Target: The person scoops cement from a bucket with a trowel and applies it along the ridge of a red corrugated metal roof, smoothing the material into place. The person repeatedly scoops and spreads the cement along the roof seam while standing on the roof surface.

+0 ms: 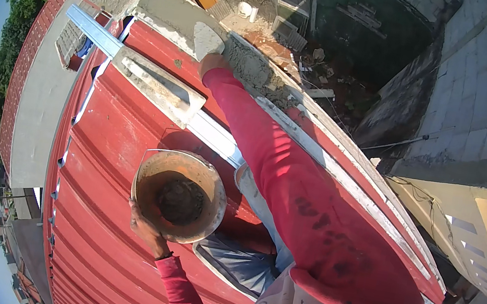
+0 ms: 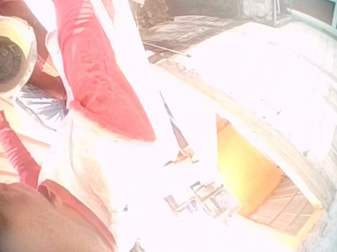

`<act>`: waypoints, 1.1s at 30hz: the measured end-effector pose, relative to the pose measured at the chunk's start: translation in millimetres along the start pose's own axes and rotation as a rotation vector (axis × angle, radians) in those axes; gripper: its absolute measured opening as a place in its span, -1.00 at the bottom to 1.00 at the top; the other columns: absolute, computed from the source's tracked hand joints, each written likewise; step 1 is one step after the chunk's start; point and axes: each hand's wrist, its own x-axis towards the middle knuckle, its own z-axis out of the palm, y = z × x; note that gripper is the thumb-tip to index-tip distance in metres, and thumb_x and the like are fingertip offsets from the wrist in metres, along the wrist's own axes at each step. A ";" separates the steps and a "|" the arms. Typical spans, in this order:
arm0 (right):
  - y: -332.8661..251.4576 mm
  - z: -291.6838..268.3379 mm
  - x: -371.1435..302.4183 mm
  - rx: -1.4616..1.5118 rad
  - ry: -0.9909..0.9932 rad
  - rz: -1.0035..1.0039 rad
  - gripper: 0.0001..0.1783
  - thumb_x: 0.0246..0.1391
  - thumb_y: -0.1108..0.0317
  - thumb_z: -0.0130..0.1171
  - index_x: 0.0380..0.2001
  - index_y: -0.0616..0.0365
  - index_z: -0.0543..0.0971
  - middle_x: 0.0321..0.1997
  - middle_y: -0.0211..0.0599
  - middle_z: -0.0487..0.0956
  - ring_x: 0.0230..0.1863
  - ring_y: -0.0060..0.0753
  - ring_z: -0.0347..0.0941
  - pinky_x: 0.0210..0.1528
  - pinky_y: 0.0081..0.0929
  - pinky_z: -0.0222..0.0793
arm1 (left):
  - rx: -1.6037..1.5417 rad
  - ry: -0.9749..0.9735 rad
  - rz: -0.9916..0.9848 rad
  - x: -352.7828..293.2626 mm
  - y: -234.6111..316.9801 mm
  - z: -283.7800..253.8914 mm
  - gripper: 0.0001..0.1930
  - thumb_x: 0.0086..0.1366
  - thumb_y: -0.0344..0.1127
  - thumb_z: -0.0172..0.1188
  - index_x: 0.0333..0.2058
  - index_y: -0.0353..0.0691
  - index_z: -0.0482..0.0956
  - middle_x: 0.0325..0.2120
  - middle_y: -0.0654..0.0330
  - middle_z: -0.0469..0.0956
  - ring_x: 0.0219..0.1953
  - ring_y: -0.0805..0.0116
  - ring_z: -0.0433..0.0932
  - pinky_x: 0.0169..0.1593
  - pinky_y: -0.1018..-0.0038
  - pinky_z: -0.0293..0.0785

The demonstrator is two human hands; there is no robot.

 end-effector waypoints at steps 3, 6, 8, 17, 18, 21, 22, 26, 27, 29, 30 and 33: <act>38.6 2.5 -5.7 -0.266 -0.191 -0.176 -0.66 0.15 0.28 -0.03 -0.26 0.20 0.69 -0.24 0.01 0.67 -0.19 0.10 0.63 -0.12 -0.09 0.57 | 0.038 -0.019 -0.069 -5.0 6.8 -5.6 -0.48 0.48 -0.02 -0.03 -0.01 -0.44 0.59 -0.22 0.14 0.62 -0.24 0.38 0.51 -0.11 0.42 0.46; 62.7 -3.8 -13.8 -0.210 -0.075 -0.158 -0.65 0.18 0.30 -0.07 -0.26 0.21 0.69 -0.29 0.05 0.67 -0.23 0.09 0.64 -0.15 -0.07 0.57 | 0.010 0.001 -0.006 7.1 -15.7 -9.7 -0.49 0.48 -0.01 -0.03 -0.03 -0.44 0.60 -0.25 0.16 0.61 -0.24 0.39 0.50 -0.12 0.43 0.45; 62.6 -12.8 -33.3 -0.435 -0.174 -0.356 -0.64 0.22 0.31 -0.11 -0.26 0.23 0.67 -0.32 0.11 0.65 -0.25 0.09 0.63 -0.17 -0.05 0.57 | 0.041 0.002 -0.026 2.6 -6.7 -6.5 -0.48 0.48 -0.01 -0.03 -0.03 -0.44 0.60 -0.25 0.16 0.61 -0.26 0.39 0.50 -0.13 0.43 0.45; 140.6 -38.8 -127.6 -0.027 0.076 0.062 -0.47 0.31 0.07 -0.17 -0.32 0.36 0.58 -0.41 0.20 0.62 -0.32 0.19 0.61 -0.20 0.04 0.54 | 0.030 0.014 0.012 2.1 -2.7 3.9 -0.52 0.47 -0.09 -0.05 -0.07 -0.46 0.62 -0.31 0.17 0.62 -0.29 0.38 0.47 -0.18 0.43 0.41; 146.0 -35.3 -138.3 0.058 0.026 0.110 -0.47 0.31 0.05 -0.18 -0.32 0.36 0.56 -0.45 0.17 0.61 -0.36 0.15 0.62 -0.25 0.02 0.54 | 0.059 0.006 0.001 3.7 -6.4 0.3 -0.53 0.47 -0.09 -0.05 -0.07 -0.46 0.62 -0.30 0.17 0.62 -0.29 0.37 0.48 -0.17 0.44 0.41; 120.5 -14.4 -173.5 0.617 -0.051 0.419 -0.46 0.31 0.02 -0.20 -0.39 0.33 0.50 -0.57 0.01 0.59 -0.55 -0.03 0.60 -0.40 -0.08 0.56 | -0.005 -0.004 0.034 5.3 -10.1 -5.9 -0.50 0.49 -0.04 -0.04 -0.03 -0.46 0.59 -0.25 0.12 0.63 -0.27 0.35 0.53 -0.15 0.39 0.48; 115.4 5.9 -173.8 0.823 -0.013 0.416 -0.48 0.33 -0.01 -0.20 -0.36 0.29 0.46 -0.60 -0.11 0.52 -0.64 -0.16 0.52 -0.54 -0.15 0.51 | -0.016 -0.008 0.045 8.4 -12.4 -2.4 -0.50 0.49 -0.04 -0.04 -0.03 -0.46 0.59 -0.25 0.12 0.63 -0.27 0.35 0.53 -0.15 0.39 0.48; 31.6 77.4 -127.7 1.068 0.008 0.507 -0.48 0.35 -0.04 -0.21 -0.36 0.27 0.39 -0.61 -0.16 0.45 -0.68 -0.22 0.43 -0.70 -0.15 0.44 | -0.040 0.016 -0.003 10.6 -13.9 -16.0 -0.51 0.48 -0.05 -0.02 -0.04 -0.44 0.61 -0.25 0.14 0.63 -0.27 0.38 0.54 -0.15 0.42 0.48; -30.9 87.2 -142.0 1.273 -0.099 0.550 -0.48 0.34 0.00 -0.19 -0.43 0.28 0.42 -0.60 -0.13 0.46 -0.66 -0.19 0.45 -0.69 -0.14 0.45 | -0.012 0.102 0.004 8.4 -17.2 -45.6 -0.52 0.48 -0.05 -0.02 -0.04 -0.43 0.61 -0.26 0.15 0.63 -0.28 0.39 0.54 -0.16 0.44 0.48; 29.7 95.6 0.0 0.981 0.540 0.356 -0.62 0.31 0.19 -0.12 -0.46 0.27 0.46 -0.61 -0.16 0.49 -0.70 -0.17 0.45 -0.66 -0.19 0.47 | -0.077 -0.113 0.021 -3.7 2.9 38.8 -0.52 0.48 -0.05 -0.02 -0.04 -0.43 0.61 -0.26 0.15 0.64 -0.28 0.39 0.54 -0.15 0.44 0.48; -15.0 123.3 -11.5 1.083 0.415 0.378 -0.69 0.28 0.28 -0.11 -0.43 0.26 0.48 -0.57 -0.14 0.53 -0.66 -0.13 0.51 -0.66 -0.18 0.48 | -0.024 -0.055 0.017 3.1 -5.8 16.0 -0.52 0.48 -0.05 -0.02 -0.04 -0.42 0.61 -0.25 0.15 0.64 -0.27 0.39 0.54 -0.15 0.44 0.48; -64.1 133.3 8.2 0.616 0.319 0.139 -0.73 0.22 0.28 -0.02 -0.37 0.24 0.57 -0.46 -0.12 0.62 -0.44 -0.07 0.61 -0.50 -0.14 0.54 | -0.027 -0.034 -0.043 9.3 -9.3 0.7 -0.51 0.48 -0.04 -0.03 -0.02 -0.42 0.61 -0.24 0.13 0.64 -0.25 0.37 0.55 -0.12 0.43 0.48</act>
